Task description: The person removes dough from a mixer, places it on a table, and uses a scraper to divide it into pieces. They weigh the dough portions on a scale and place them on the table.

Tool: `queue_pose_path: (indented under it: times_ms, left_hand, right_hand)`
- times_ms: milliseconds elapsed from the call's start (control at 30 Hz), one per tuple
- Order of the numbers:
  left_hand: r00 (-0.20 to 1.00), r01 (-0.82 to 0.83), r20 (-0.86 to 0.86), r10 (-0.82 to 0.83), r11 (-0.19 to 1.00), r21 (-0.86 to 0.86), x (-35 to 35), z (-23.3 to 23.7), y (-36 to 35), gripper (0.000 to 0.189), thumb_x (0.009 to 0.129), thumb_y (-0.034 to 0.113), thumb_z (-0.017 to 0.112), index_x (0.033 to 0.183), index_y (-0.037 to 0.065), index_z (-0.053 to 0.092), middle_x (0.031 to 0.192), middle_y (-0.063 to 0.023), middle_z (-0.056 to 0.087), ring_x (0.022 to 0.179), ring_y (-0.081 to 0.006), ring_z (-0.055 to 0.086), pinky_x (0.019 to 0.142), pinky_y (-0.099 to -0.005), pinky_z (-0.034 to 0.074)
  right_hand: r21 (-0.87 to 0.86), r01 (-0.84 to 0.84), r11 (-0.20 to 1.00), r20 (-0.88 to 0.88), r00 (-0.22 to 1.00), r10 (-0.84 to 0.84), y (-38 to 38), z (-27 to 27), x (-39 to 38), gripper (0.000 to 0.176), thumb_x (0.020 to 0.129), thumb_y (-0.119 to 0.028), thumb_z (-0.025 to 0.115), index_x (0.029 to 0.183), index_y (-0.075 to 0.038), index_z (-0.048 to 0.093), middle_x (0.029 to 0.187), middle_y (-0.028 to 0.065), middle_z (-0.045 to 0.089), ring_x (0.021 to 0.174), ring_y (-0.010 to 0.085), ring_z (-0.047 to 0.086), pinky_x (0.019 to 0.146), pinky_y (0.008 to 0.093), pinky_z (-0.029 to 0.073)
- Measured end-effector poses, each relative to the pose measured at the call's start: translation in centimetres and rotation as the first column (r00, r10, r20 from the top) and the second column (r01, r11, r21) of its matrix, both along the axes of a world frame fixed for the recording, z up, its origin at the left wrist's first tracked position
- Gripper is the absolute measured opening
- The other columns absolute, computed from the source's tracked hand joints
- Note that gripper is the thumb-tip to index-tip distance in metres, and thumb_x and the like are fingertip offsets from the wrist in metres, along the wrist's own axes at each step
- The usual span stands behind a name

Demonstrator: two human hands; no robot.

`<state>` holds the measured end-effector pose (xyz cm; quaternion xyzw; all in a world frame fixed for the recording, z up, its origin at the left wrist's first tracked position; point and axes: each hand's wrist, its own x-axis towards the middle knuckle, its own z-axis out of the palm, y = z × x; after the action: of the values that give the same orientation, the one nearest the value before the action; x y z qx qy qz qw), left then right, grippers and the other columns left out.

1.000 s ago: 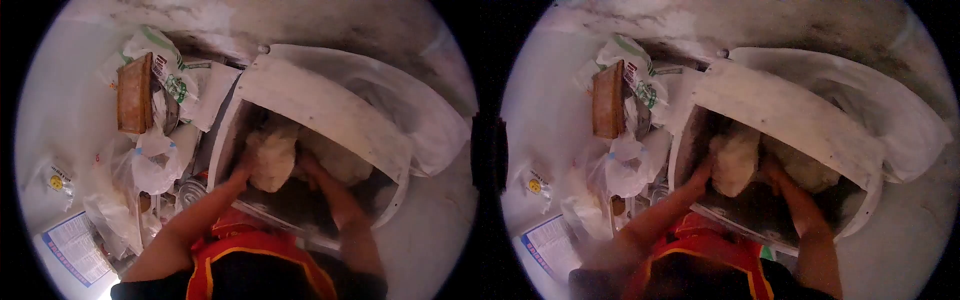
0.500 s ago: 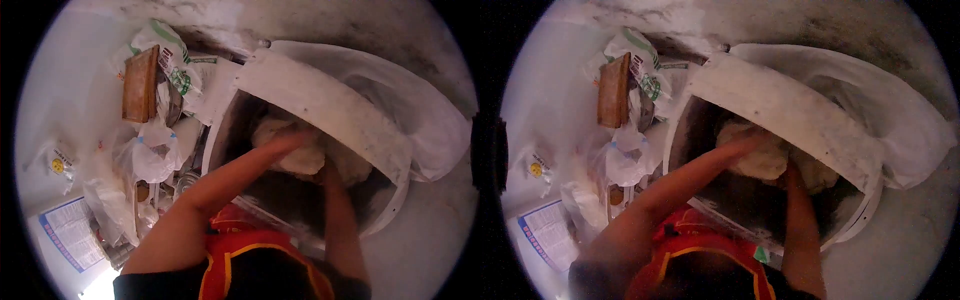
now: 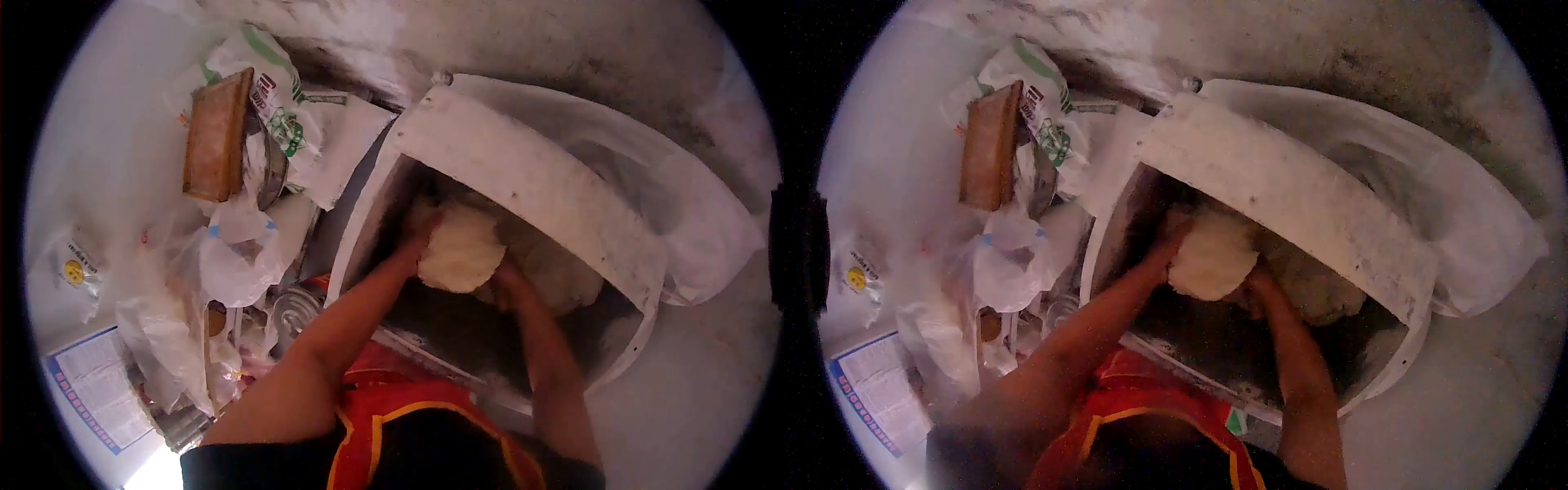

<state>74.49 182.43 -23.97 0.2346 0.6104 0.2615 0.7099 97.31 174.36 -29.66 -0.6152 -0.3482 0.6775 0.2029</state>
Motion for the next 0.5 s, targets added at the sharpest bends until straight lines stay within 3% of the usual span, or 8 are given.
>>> queue_pose_path:
  times_ms: [133, 167, 200, 233, 267, 367, 500]
  left_hand:
    - [0.922, 0.074, 0.386, -0.011, 0.986, -0.148, 0.1, 0.6, 0.0, 0.068, 0.082, 0.033, 0.063, 0.14, 0.016, 0.031, 0.138, -0.0071, 0.039, 0.122, -0.0219, 0.042, 0.092, -0.0403, 0.043]
    - [0.964, 0.085, 0.261, -0.056, 0.991, -0.1, 0.5, 1.8, -0.6, 0.066, 0.083, 0.031, 0.061, 0.14, 0.016, 0.031, 0.137, -0.0076, 0.04, 0.121, -0.0221, 0.043, 0.092, -0.0402, 0.043]
    - [0.987, 0.1, 0.132, -0.092, 0.993, -0.057, 1.2, 3.0, -1.5, 0.064, 0.084, 0.029, 0.059, 0.14, 0.016, 0.031, 0.136, -0.0081, 0.041, 0.121, -0.0224, 0.043, 0.091, -0.04, 0.043]
    - [0.992, 0.123, 0.002, -0.123, 0.992, -0.017, 1.8, 4.6, -2.3, 0.063, 0.084, 0.027, 0.058, 0.14, 0.016, 0.031, 0.135, -0.0087, 0.042, 0.12, -0.0227, 0.044, 0.091, -0.0399, 0.044]
    - [0.98, 0.193, 0.056, -0.189, 0.979, -0.062, 2.1, 6.9, -3.2, 0.063, 0.085, 0.027, 0.057, 0.141, 0.015, 0.03, 0.134, -0.009, 0.043, 0.12, -0.0232, 0.044, 0.091, -0.0396, 0.044]
    - [0.923, 0.341, 0.235, -0.305, 0.93, -0.134, 2.5, 14.9, -4.7, 0.066, 0.086, 0.028, 0.054, 0.143, 0.013, 0.025, 0.133, -0.0099, 0.043, 0.118, -0.0243, 0.045, 0.091, -0.0384, 0.043]
    - [0.842, 0.408, 0.427, -0.33, 0.907, -0.104, 4.8, 19.4, -7.2, 0.068, 0.087, 0.028, 0.051, 0.145, 0.012, 0.02, 0.129, -0.0106, 0.043, 0.113, -0.024, 0.046, 0.089, -0.0372, 0.043]
  right_hand:
    - [0.141, -0.057, 0.988, 0.089, 0.995, 0.044, -2.0, -2.2, -0.1, 0.041, 0.089, -0.026, 0.052, 0.121, 0.001, 0.053, 0.116, 0.012, 0.06, 0.1, 0.0242, 0.058, 0.082, 0.0377, 0.047]
    - [0.197, -0.105, 0.975, 0.142, 0.987, 0.077, -2.0, -0.3, -0.2, 0.041, 0.089, -0.026, 0.053, 0.12, 0.001, 0.053, 0.115, 0.0117, 0.06, 0.099, 0.0243, 0.058, 0.082, 0.0378, 0.048]
    - [0.162, -0.058, 0.985, 0.149, 0.988, 0.034, -2.9, 2.2, 0.3, 0.042, 0.089, -0.027, 0.054, 0.12, 0.002, 0.053, 0.113, 0.0114, 0.061, 0.098, 0.0246, 0.059, 0.082, 0.0375, 0.048]
    - [-0.026, 0.094, 0.995, 0.054, 0.994, -0.092, -3.9, 3.1, 0.8, 0.043, 0.088, -0.027, 0.055, 0.12, 0.002, 0.052, 0.113, 0.0111, 0.061, 0.097, 0.0235, 0.059, 0.081, 0.0367, 0.048]
    - [-0.213, 0.252, 0.944, 0.006, 0.967, -0.256, -4.9, 4.0, 1.4, 0.045, 0.088, -0.028, 0.055, 0.121, 0.002, 0.052, 0.112, 0.0107, 0.061, 0.097, 0.0225, 0.059, 0.081, 0.036, 0.048]
    - [-0.268, 0.503, 0.822, -0.157, 0.818, -0.553, -8.3, 11.2, 2.2, 0.041, 0.086, -0.025, 0.058, 0.116, 0.002, 0.055, 0.111, 0.0094, 0.062, 0.096, 0.0179, 0.059, 0.078, 0.034, 0.049]
    - [-0.189, 0.576, 0.795, -0.128, 0.789, -0.601, -9.9, 20.1, 4.8, 0.04, 0.086, -0.024, 0.059, 0.116, 0.002, 0.056, 0.111, 0.0092, 0.062, 0.095, 0.0175, 0.059, 0.078, 0.0339, 0.049]
